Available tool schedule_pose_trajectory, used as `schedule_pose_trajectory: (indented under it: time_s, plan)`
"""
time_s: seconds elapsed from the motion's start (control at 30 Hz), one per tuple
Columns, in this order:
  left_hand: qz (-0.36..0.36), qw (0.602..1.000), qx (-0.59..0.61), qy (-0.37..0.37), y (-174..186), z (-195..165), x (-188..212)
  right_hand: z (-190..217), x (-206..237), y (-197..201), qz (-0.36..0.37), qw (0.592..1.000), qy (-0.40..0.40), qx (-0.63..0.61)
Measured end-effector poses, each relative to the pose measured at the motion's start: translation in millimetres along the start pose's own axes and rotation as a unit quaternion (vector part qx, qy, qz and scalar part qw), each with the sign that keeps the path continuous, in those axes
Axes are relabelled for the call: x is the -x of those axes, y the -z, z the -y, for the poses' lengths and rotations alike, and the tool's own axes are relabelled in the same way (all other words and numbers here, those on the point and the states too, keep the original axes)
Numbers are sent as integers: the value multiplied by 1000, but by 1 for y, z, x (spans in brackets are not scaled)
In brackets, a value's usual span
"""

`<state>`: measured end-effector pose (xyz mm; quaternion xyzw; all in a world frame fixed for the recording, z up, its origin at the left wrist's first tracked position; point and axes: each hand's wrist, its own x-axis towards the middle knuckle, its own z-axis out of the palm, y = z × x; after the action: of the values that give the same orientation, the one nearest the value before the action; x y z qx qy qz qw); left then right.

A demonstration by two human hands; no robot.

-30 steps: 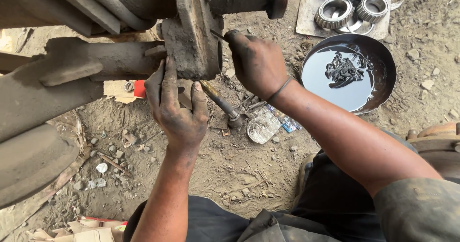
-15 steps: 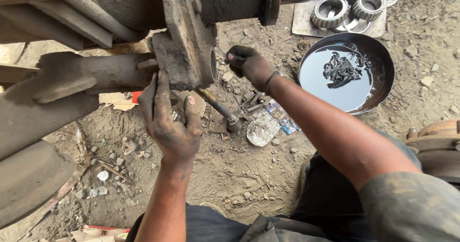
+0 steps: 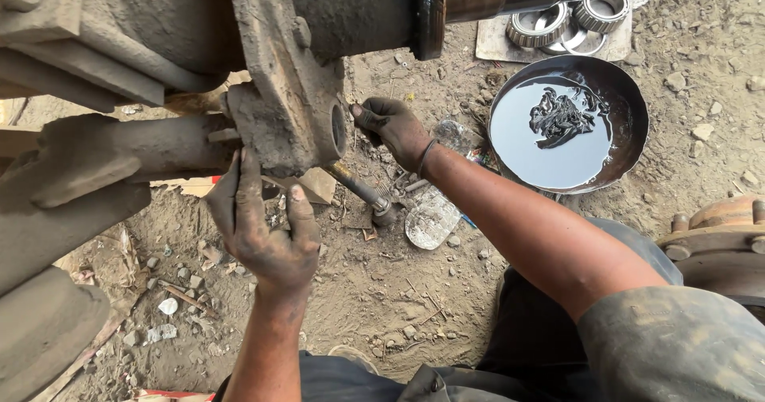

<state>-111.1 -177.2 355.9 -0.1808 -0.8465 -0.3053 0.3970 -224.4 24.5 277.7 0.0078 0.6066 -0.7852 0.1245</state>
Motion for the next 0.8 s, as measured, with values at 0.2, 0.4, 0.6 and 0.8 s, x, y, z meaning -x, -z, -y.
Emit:
schedule_pose_trajectory:
  time_s: [0.2,0.4,0.6,0.8]
  plan:
    - [-21,1000,-5,23,-7,2,1,-1,0,1,-57,997,30,29]
    - [-25,999,-14,26,-8,-5,0,6,14,-3,-68,995,-24,67]
    - [-30,998,-48,20,-10,-11,2,3,16,-10,-52,998,-36,21]
    - [-20,999,-6,25,-14,-10,4,-6,15,-11,-60,997,-44,-19]
